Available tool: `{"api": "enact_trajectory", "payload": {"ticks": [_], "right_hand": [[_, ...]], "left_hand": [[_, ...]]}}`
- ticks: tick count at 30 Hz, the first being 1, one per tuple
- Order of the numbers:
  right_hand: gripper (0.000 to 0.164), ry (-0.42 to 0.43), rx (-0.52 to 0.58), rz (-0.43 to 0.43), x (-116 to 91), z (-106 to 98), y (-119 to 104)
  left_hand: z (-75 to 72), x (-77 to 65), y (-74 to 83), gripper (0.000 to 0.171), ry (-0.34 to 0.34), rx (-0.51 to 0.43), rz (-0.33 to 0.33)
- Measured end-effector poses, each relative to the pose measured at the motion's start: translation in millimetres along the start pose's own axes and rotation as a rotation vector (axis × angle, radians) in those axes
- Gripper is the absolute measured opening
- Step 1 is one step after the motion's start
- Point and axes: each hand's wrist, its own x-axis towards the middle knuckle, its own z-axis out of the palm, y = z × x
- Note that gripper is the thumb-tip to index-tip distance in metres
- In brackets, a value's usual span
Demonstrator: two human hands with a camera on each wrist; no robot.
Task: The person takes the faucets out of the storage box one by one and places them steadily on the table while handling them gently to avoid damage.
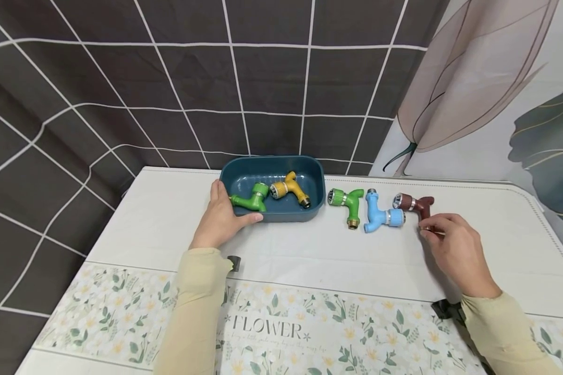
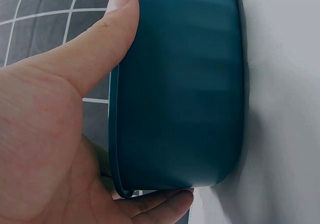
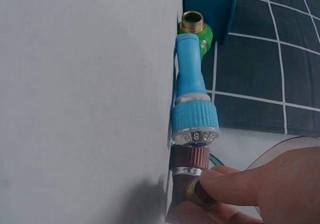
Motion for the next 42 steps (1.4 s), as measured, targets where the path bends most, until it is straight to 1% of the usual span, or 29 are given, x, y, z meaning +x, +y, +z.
{"api": "enact_trajectory", "payload": {"ticks": [7,20,35,38,42], "right_hand": [[0.014,-0.024,-0.007,0.010,-0.4,-0.7,1.1],[0.015,-0.062,-0.021,-0.004,-1.0,-0.6,3.6],[0.023,-0.130,-0.028,-0.028,-0.8,-4.9,4.6],[0.025,-0.136,-0.040,-0.039,-0.9,-7.6,4.4],[0.025,-0.121,-0.048,-0.055,-1.2,-9.7,3.3]], "left_hand": [[-1.0,-0.1,1.1,0.130,0.002,-0.003,0.000],[-0.4,-0.4,0.7,0.129,0.005,-0.007,0.000],[-0.9,-0.7,0.2,0.129,0.002,-0.004,-0.005],[-1.1,-0.9,1.0,0.129,0.001,-0.008,-0.002],[-1.2,-0.9,1.6,0.129,0.001,-0.007,0.001]]}}
